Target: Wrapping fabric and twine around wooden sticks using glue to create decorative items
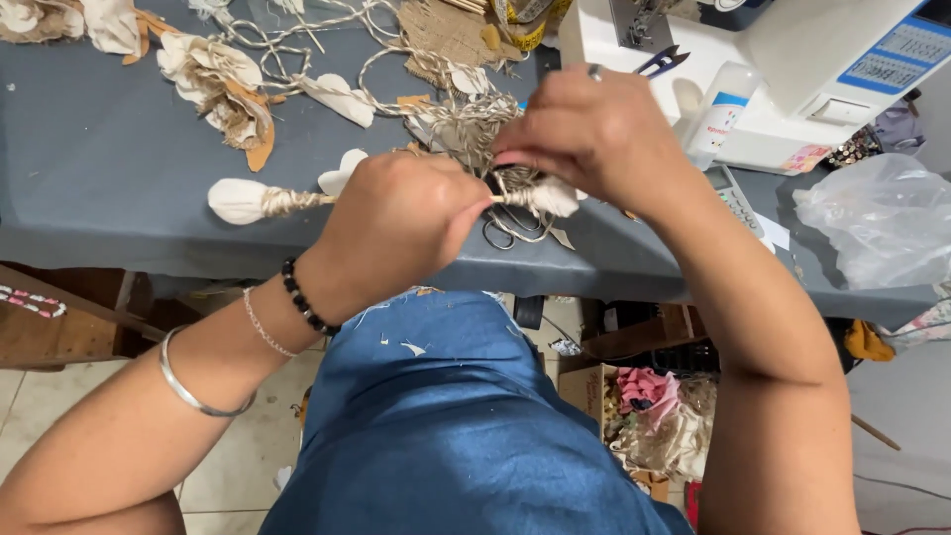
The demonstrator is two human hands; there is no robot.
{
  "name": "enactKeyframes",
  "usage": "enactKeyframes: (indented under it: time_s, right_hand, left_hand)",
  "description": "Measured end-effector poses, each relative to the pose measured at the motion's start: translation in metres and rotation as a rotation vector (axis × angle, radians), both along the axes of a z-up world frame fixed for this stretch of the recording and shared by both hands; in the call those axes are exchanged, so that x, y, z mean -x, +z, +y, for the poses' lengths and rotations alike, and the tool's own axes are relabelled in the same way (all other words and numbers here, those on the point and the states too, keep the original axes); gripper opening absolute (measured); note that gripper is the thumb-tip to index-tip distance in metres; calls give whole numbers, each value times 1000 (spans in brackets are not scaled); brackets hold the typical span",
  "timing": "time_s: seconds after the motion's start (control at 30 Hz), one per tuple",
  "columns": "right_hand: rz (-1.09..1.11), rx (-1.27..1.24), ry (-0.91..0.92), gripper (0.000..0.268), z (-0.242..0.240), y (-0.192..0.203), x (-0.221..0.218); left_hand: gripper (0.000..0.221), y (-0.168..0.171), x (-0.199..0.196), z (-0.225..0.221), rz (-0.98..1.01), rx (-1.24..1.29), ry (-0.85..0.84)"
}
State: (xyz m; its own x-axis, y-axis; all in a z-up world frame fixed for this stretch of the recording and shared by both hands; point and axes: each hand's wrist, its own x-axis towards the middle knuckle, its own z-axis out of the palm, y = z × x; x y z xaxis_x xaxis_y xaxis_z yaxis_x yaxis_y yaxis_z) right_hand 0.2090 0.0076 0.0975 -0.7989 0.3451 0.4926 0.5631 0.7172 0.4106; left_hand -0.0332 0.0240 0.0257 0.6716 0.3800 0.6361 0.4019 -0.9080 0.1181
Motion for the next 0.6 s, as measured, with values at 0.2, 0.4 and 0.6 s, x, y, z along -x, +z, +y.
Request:
enactKeyframes:
  time_s: [0.2,0.4,0.6]
  right_hand:
    - [536,774,39,8,26,-59,-21]
    - [348,443,-24,20,-24,-63,9]
    - [7,-227,-11,8,-29,-19,12]
  left_hand:
    - [22,12,9,1,-277,140,-146]
    - [31,3,10,13,-367,192,-12]
    - [31,-5,2,12,-160,139,50]
